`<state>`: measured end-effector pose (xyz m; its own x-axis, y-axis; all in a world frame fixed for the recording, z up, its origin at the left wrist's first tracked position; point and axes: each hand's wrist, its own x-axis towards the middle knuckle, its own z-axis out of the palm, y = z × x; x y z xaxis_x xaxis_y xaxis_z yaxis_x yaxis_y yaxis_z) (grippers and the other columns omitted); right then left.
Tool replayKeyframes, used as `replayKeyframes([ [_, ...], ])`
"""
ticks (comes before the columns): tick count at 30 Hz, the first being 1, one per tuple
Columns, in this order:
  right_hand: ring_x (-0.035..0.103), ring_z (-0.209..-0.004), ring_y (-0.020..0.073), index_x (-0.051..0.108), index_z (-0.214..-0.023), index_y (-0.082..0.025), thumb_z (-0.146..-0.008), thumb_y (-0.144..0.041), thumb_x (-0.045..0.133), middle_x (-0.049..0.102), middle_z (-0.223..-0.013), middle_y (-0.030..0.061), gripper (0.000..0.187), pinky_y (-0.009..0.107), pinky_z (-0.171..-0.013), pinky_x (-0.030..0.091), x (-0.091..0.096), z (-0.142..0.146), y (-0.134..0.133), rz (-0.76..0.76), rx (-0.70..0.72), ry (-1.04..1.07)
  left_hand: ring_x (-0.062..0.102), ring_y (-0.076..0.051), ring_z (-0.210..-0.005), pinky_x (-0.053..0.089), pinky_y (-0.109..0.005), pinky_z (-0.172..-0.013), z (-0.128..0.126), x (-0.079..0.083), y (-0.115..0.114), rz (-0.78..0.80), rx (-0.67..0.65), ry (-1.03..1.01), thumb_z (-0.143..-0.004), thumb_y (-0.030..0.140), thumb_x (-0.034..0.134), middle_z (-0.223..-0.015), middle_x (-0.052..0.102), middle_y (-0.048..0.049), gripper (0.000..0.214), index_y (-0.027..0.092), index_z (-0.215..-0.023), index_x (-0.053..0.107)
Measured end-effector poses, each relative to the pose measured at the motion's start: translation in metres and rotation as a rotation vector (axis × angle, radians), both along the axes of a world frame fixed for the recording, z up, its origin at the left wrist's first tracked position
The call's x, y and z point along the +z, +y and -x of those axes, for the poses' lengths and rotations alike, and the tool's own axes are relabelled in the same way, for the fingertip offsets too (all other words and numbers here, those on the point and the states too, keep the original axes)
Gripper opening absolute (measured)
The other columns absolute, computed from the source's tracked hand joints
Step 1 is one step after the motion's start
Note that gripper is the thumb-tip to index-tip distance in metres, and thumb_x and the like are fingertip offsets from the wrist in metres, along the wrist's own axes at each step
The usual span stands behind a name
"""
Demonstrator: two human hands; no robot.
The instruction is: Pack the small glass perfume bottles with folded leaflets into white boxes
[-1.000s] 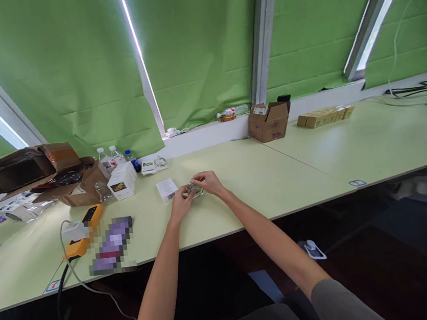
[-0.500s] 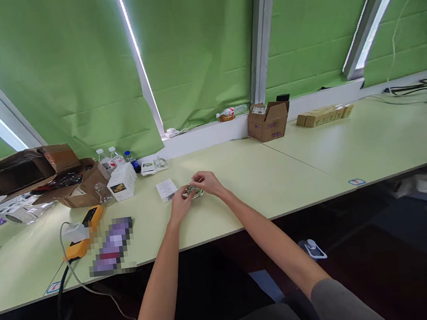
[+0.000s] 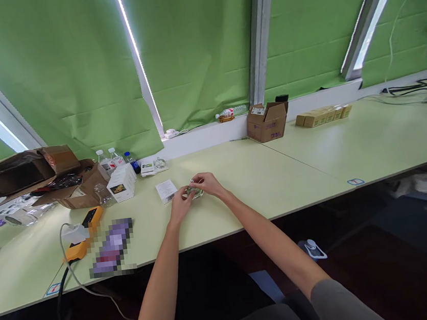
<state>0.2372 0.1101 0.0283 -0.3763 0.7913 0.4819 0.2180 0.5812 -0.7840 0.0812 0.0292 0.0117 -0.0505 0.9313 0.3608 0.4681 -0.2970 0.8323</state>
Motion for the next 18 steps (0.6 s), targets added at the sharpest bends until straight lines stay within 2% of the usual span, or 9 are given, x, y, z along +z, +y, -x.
replayKeyframes([
  [10, 0.062, -0.070, 0.0157, 0.071, -0.074, -0.019, -0.075, -0.054, 0.066, 0.070, -0.075, 0.0022, 0.035, 0.024, -0.065, 0.046, 0.006, -0.004, -0.008, -0.092, -0.073, -0.151, 0.058, -0.012, -0.064, 0.047, -0.027, -0.062, 0.001, -0.001, 0.002, 0.001, -0.022, 0.014, -0.083, 0.052, 0.056, -0.102, 0.067, -0.0076, 0.046, 0.021, -0.115, 0.063],
  [13, 0.064, -0.074, 0.0167, 0.072, -0.079, -0.020, -0.084, -0.054, 0.056, 0.072, -0.080, 0.0037, 0.038, 0.025, -0.067, 0.047, 0.011, -0.007, -0.011, -0.099, -0.116, -0.118, 0.058, -0.012, -0.063, 0.047, -0.027, -0.061, 0.001, -0.001, 0.001, 0.013, 0.001, 0.001, -0.081, 0.052, 0.058, -0.102, 0.067, -0.0083, 0.048, 0.019, -0.116, 0.062],
  [18, 0.066, -0.081, 0.0174, 0.071, -0.081, -0.019, -0.096, -0.048, 0.037, 0.073, -0.089, 0.0053, 0.047, 0.026, -0.073, 0.047, 0.014, -0.014, -0.005, -0.128, -0.270, -0.004, 0.058, -0.012, -0.062, 0.047, -0.027, -0.060, 0.002, -0.003, 0.002, 0.029, 0.000, -0.008, -0.079, 0.053, 0.060, -0.102, 0.067, -0.0085, 0.051, 0.019, -0.117, 0.062],
])
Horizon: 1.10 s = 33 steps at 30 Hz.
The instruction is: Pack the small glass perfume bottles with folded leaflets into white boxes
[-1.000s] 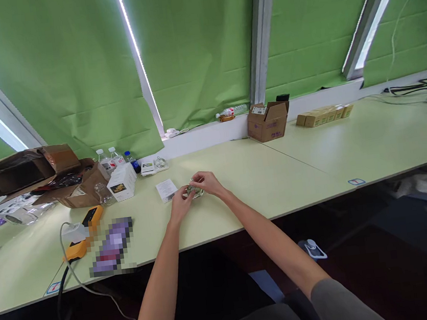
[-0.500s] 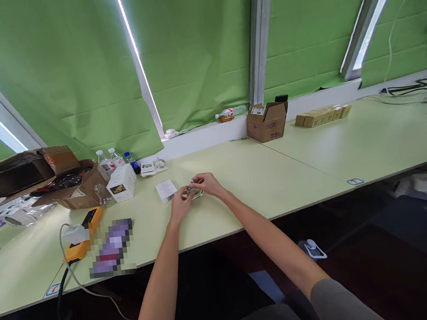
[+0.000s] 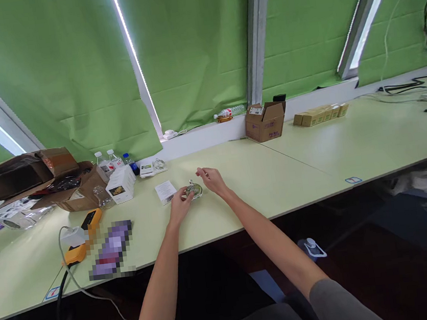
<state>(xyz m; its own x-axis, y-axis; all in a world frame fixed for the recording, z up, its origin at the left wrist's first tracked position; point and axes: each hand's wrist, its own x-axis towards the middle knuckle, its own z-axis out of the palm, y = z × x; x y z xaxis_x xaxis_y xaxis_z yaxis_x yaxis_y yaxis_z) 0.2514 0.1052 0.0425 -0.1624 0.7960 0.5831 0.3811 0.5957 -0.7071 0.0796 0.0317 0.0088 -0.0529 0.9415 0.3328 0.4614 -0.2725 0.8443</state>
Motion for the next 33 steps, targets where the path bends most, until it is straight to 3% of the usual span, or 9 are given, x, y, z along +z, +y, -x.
replayKeyframes([
  [6, 0.063, -0.071, 0.0168, 0.070, -0.085, -0.019, -0.092, -0.040, 0.041, 0.073, -0.085, 0.0057, 0.037, 0.027, -0.071, 0.047, -0.003, -0.016, 0.017, 0.040, -0.226, 0.088, 0.057, -0.012, -0.061, 0.048, -0.027, -0.061, 0.001, -0.004, 0.003, -0.017, 0.017, 0.007, -0.079, 0.052, 0.060, -0.102, 0.066, -0.0091, 0.049, 0.019, -0.115, 0.064],
  [11, 0.064, -0.079, 0.0189, 0.070, -0.089, -0.019, -0.087, -0.033, 0.045, 0.072, -0.087, 0.0053, 0.029, 0.028, -0.073, 0.046, -0.008, -0.032, 0.029, 0.151, -0.377, 0.098, 0.057, -0.012, -0.061, 0.048, -0.028, -0.062, 0.001, -0.004, 0.003, -0.019, 0.020, -0.008, -0.078, 0.053, 0.061, -0.101, 0.067, -0.0087, 0.048, 0.020, -0.113, 0.065],
  [15, 0.064, -0.087, 0.0195, 0.070, -0.089, -0.019, -0.083, -0.033, 0.055, 0.071, -0.095, 0.0067, 0.022, 0.027, -0.073, 0.045, -0.017, -0.036, 0.033, 0.280, -0.347, -0.078, 0.057, -0.012, -0.063, 0.048, -0.027, -0.063, 0.001, -0.004, 0.003, -0.003, 0.024, -0.006, -0.078, 0.053, 0.061, -0.103, 0.066, -0.0093, 0.050, 0.020, -0.115, 0.064],
  [19, 0.063, -0.093, 0.0209, 0.069, -0.098, -0.018, -0.079, -0.041, 0.062, 0.069, -0.101, 0.0094, 0.031, 0.028, -0.075, 0.045, -0.025, -0.034, 0.034, 0.336, -0.305, -0.206, 0.056, -0.011, -0.061, 0.048, -0.027, -0.062, 0.000, -0.002, 0.000, -0.002, 0.031, -0.002, -0.079, 0.053, 0.061, -0.103, 0.066, -0.0083, 0.049, 0.020, -0.115, 0.064],
  [22, 0.062, -0.097, 0.0215, 0.065, -0.108, -0.018, -0.072, -0.033, 0.070, 0.067, -0.106, 0.0095, 0.040, 0.028, -0.077, 0.045, -0.028, -0.032, 0.034, 0.340, -0.288, -0.293, 0.056, -0.011, -0.060, 0.047, -0.027, -0.061, 0.000, -0.002, 0.000, -0.004, 0.038, -0.002, -0.078, 0.053, 0.061, -0.101, 0.066, -0.0075, 0.049, 0.020, -0.113, 0.065],
  [28, 0.063, -0.092, 0.0219, 0.067, -0.101, -0.019, -0.067, -0.010, 0.063, 0.070, -0.099, 0.0081, 0.035, 0.026, -0.070, 0.044, -0.033, -0.030, 0.035, 0.345, -0.263, -0.368, 0.057, -0.012, -0.060, 0.047, -0.027, -0.060, 0.002, -0.007, 0.005, 0.014, 0.050, -0.014, -0.076, 0.054, 0.064, -0.098, 0.067, -0.0081, 0.052, 0.020, -0.115, 0.064],
  [33, 0.064, -0.085, 0.0220, 0.069, -0.092, -0.021, -0.066, -0.006, 0.059, 0.071, -0.093, 0.0073, 0.031, 0.026, -0.063, 0.043, -0.034, -0.030, 0.034, 0.344, -0.248, -0.379, 0.057, -0.012, -0.061, 0.048, -0.028, -0.061, 0.003, -0.007, 0.006, -0.008, 0.034, -0.006, -0.076, 0.054, 0.063, -0.101, 0.067, -0.0090, 0.051, 0.020, -0.115, 0.064],
])
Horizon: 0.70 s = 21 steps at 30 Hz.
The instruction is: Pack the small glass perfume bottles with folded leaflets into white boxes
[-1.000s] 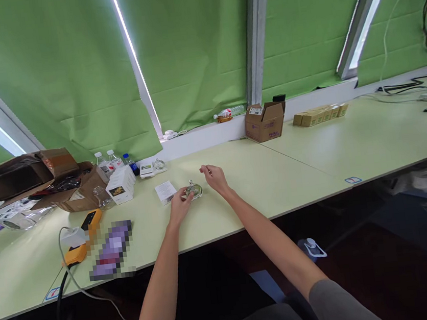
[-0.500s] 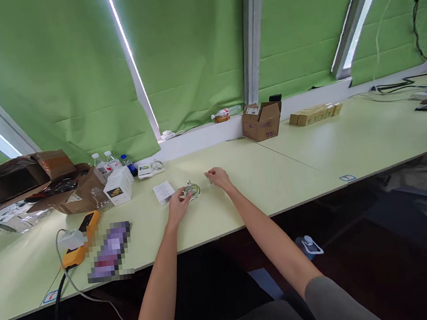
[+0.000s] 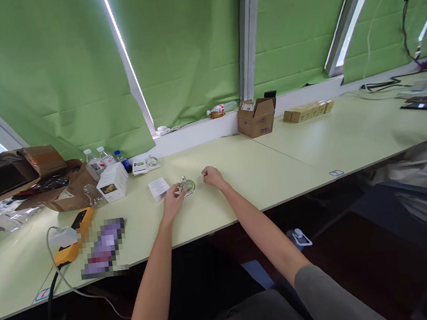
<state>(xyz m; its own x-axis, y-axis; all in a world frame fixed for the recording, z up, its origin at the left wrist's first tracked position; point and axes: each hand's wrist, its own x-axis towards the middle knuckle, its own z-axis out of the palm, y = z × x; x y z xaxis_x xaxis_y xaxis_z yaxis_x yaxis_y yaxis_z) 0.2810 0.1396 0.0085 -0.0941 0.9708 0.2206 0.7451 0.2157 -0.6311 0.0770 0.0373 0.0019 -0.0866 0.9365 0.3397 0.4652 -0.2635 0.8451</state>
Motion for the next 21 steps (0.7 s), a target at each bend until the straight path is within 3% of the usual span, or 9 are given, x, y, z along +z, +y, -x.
replayKeyframes([
  [9, 0.064, -0.084, 0.0217, 0.068, -0.089, -0.021, -0.068, -0.008, 0.059, 0.071, -0.091, 0.0071, 0.027, 0.027, -0.066, 0.043, 0.006, 0.002, -0.005, -0.005, 0.000, 0.011, 0.057, -0.012, -0.060, 0.048, -0.027, -0.061, -0.001, 0.005, -0.005, -0.008, -0.020, 0.012, -0.078, 0.053, 0.060, -0.100, 0.067, -0.0076, 0.049, 0.020, -0.113, 0.064],
  [14, 0.063, -0.085, 0.0197, 0.064, -0.097, -0.020, -0.069, -0.013, 0.062, 0.070, -0.091, 0.0055, 0.029, 0.026, -0.070, 0.044, 0.010, 0.005, -0.008, -0.004, -0.002, 0.055, 0.056, -0.012, -0.061, 0.047, -0.027, -0.061, 0.000, 0.003, -0.004, -0.018, -0.024, 0.027, -0.079, 0.053, 0.059, -0.101, 0.066, -0.0077, 0.049, 0.020, -0.114, 0.064],
  [21, 0.061, -0.066, 0.0140, 0.060, -0.098, -0.020, -0.064, -0.015, 0.069, 0.065, -0.082, 0.0019, 0.036, 0.025, -0.059, 0.051, 0.014, 0.014, -0.012, 0.114, 0.099, 0.543, 0.055, -0.012, -0.060, 0.047, -0.027, -0.060, 0.000, 0.002, -0.002, 0.002, -0.015, -0.019, -0.077, 0.052, 0.062, -0.101, 0.066, -0.0092, 0.049, 0.019, -0.114, 0.065],
])
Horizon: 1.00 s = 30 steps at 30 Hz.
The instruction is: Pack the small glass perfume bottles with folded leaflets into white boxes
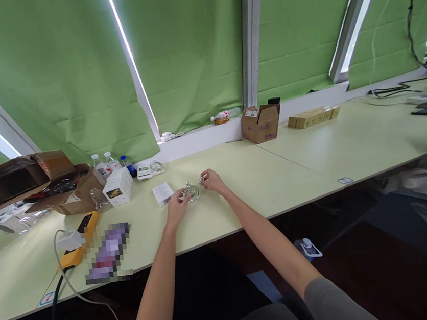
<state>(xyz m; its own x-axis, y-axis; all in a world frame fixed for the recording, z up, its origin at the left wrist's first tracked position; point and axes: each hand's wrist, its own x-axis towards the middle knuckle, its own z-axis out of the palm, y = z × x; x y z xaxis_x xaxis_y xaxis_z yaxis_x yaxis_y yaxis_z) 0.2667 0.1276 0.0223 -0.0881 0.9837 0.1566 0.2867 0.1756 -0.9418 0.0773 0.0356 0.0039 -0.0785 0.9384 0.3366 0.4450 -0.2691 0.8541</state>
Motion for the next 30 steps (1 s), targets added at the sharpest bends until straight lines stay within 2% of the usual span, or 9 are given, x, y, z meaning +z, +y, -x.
replayKeyframes([
  [4, 0.062, -0.064, 0.0132, 0.060, -0.093, -0.018, -0.061, -0.011, 0.072, 0.064, -0.080, 0.0016, 0.035, 0.029, -0.063, 0.057, 0.004, 0.007, -0.005, 0.010, 0.132, 0.302, 0.056, -0.012, -0.061, 0.047, -0.027, -0.061, 0.000, -0.001, 0.001, -0.004, -0.003, 0.002, -0.078, 0.052, 0.062, -0.100, 0.067, -0.0091, 0.049, 0.019, -0.114, 0.065],
  [8, 0.065, -0.068, 0.0144, 0.062, -0.095, -0.017, -0.060, -0.014, 0.074, 0.064, -0.082, 0.0010, 0.037, 0.035, -0.071, 0.059, 0.009, 0.012, -0.010, -0.018, 0.236, 0.433, 0.058, -0.013, -0.063, 0.048, -0.027, -0.062, 0.000, -0.002, 0.002, -0.029, -0.023, 0.008, -0.079, 0.051, 0.061, -0.099, 0.067, -0.0084, 0.048, 0.019, -0.114, 0.064],
  [14, 0.064, -0.072, 0.0148, 0.065, -0.100, -0.019, -0.063, -0.023, 0.074, 0.065, -0.086, 0.0015, 0.038, 0.037, -0.075, 0.057, 0.015, 0.016, -0.017, -0.093, 0.257, 0.434, 0.058, -0.013, -0.063, 0.049, -0.028, -0.062, 0.000, -0.002, 0.001, -0.036, -0.017, 0.016, -0.079, 0.051, 0.060, -0.098, 0.067, -0.0085, 0.048, 0.018, -0.114, 0.064],
  [19, 0.064, -0.073, 0.0153, 0.060, -0.110, -0.022, -0.067, -0.031, 0.074, 0.065, -0.089, 0.0022, 0.046, 0.036, -0.072, 0.056, 0.020, 0.017, -0.023, -0.145, 0.289, 0.451, 0.059, -0.013, -0.064, 0.049, -0.027, -0.062, -0.001, 0.000, -0.001, -0.034, -0.035, 0.017, -0.080, 0.050, 0.059, -0.100, 0.067, -0.0084, 0.047, 0.019, -0.115, 0.063],
  [30, 0.062, -0.081, 0.0178, 0.063, -0.107, -0.020, -0.068, -0.035, 0.073, 0.066, -0.091, 0.0050, 0.042, 0.035, -0.074, 0.053, 0.020, 0.022, -0.026, -0.215, 0.324, 0.388, 0.058, -0.012, -0.061, 0.047, -0.026, -0.060, -0.002, 0.002, -0.004, -0.031, -0.031, 0.028, -0.082, 0.050, 0.057, -0.099, 0.067, -0.0071, 0.045, 0.019, -0.114, 0.063],
])
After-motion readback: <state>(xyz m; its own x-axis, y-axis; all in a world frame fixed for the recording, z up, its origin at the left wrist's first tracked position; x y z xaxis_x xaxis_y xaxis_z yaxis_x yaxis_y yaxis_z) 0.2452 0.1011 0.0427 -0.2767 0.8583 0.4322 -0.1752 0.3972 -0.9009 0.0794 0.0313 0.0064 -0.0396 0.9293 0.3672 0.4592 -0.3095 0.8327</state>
